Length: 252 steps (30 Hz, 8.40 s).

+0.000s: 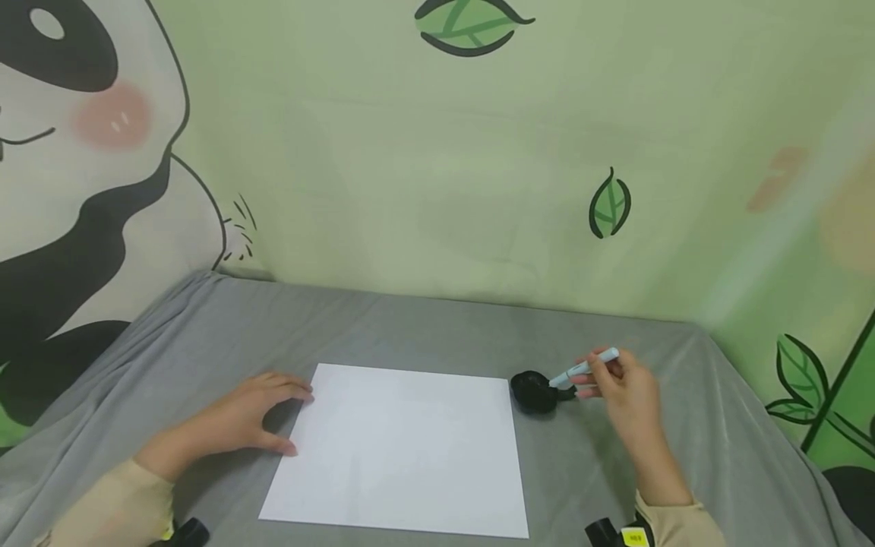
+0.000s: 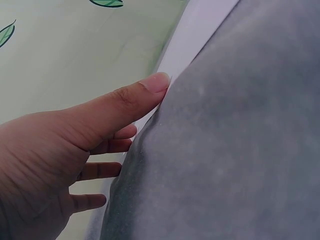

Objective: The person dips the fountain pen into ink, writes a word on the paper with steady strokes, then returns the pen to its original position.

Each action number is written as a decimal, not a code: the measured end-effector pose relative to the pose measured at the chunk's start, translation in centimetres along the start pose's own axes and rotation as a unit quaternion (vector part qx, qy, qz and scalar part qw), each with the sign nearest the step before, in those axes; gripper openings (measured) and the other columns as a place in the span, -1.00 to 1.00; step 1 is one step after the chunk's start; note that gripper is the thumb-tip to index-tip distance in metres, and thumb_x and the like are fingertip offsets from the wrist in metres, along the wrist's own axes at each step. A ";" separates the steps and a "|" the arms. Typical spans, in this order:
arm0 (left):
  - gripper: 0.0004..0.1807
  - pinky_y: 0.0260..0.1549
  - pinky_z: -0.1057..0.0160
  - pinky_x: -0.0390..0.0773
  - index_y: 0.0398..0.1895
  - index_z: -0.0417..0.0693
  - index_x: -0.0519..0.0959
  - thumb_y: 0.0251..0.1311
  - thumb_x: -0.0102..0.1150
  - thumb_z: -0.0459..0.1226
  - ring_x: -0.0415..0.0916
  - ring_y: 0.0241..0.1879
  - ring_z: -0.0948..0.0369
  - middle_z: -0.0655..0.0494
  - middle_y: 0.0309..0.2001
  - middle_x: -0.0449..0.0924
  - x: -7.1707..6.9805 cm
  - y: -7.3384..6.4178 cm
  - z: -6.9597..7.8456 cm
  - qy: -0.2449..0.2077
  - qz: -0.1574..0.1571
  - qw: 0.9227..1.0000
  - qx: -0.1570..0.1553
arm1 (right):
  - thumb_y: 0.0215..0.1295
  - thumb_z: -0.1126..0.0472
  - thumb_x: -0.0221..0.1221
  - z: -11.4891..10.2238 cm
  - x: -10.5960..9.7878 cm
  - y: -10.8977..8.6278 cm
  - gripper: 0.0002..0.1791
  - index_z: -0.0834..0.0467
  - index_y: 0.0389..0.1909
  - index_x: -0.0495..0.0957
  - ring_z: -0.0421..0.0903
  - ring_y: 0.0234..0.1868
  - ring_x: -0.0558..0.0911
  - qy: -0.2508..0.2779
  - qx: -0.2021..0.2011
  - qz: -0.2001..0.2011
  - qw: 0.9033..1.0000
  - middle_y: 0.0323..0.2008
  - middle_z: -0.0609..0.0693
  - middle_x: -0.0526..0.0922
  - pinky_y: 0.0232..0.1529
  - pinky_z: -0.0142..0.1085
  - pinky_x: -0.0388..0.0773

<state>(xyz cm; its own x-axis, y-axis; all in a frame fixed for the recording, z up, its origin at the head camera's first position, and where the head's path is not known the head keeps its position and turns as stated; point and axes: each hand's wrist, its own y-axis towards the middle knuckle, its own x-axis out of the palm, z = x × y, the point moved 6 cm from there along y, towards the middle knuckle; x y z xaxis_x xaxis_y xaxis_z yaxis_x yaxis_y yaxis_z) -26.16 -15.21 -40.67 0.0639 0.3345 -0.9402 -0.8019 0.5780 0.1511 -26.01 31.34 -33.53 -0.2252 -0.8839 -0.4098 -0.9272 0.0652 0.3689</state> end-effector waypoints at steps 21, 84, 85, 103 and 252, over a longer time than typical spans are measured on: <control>-0.26 0.14 -0.13 0.40 0.01 -0.05 0.57 -0.24 0.46 0.16 0.44 0.15 -0.02 0.05 0.09 0.56 0.1 -0.1 -0.1 0.001 0.003 1.000 0.003 | 0.42 0.26 0.04 1.5 1.9 -0.3 -0.74 0.44 -0.11 0.42 -0.42 -0.42 0.70 -0.006 0.000 -0.036 0.999 -0.36 -0.56 0.63 -0.61 -0.38 0.58; -0.29 0.13 -0.15 0.39 0.01 -0.05 0.57 -0.23 0.48 0.12 0.45 0.15 -0.02 0.05 0.09 0.56 -0.1 -0.1 0.2 -0.001 0.009 1.000 0.009 | 0.39 0.10 0.10 1.9 1.4 -0.3 -0.69 0.30 -0.13 0.53 -0.40 -0.52 0.65 -0.121 0.047 -0.014 0.991 -0.41 0.09 0.75 -0.59 -0.35 0.58; -0.29 0.13 -0.15 0.39 0.01 -0.05 0.57 -0.23 0.48 0.12 0.45 0.15 -0.02 0.05 0.09 0.56 -0.1 -0.1 0.2 -0.001 0.009 1.000 0.009 | 0.39 0.10 0.11 1.9 1.4 -0.3 -0.69 0.30 -0.12 0.53 -0.39 -0.52 0.65 -0.120 0.047 -0.013 0.992 -0.42 0.05 0.75 -0.59 -0.35 0.58; -0.29 0.11 -0.12 0.41 -0.01 -0.06 0.57 -0.23 0.48 0.14 0.45 0.13 -0.01 0.06 0.07 0.57 -0.3 -0.1 0.3 -0.005 0.017 1.000 0.013 | 0.38 0.13 0.12 2.0 0.9 -0.2 -0.68 0.32 -0.06 0.53 -0.44 -0.53 0.63 -0.100 0.051 -0.002 0.994 -0.53 -0.43 0.63 -0.57 -0.38 0.58; -0.26 0.16 -0.08 0.40 0.04 -0.05 0.55 -0.20 0.45 0.17 0.42 0.19 -0.01 0.04 0.13 0.54 0.0 -0.2 -0.6 -0.002 -0.006 1.000 0.003 | 0.36 0.31 0.10 -3.3 20.6 -2.1 -0.68 0.57 -0.11 0.48 -0.24 -0.41 0.74 0.200 0.071 -0.179 0.961 -0.30 0.42 0.68 -0.36 -0.34 0.67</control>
<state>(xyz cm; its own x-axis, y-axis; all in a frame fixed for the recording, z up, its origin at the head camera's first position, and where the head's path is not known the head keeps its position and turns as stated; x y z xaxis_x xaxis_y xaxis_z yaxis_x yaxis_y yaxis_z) -26.36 -15.72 -40.90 0.0759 0.3293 -0.9412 -0.7970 0.5872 0.1412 -27.74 11.48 -39.97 0.2218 -0.9670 -0.1256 -0.9619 -0.2381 0.1346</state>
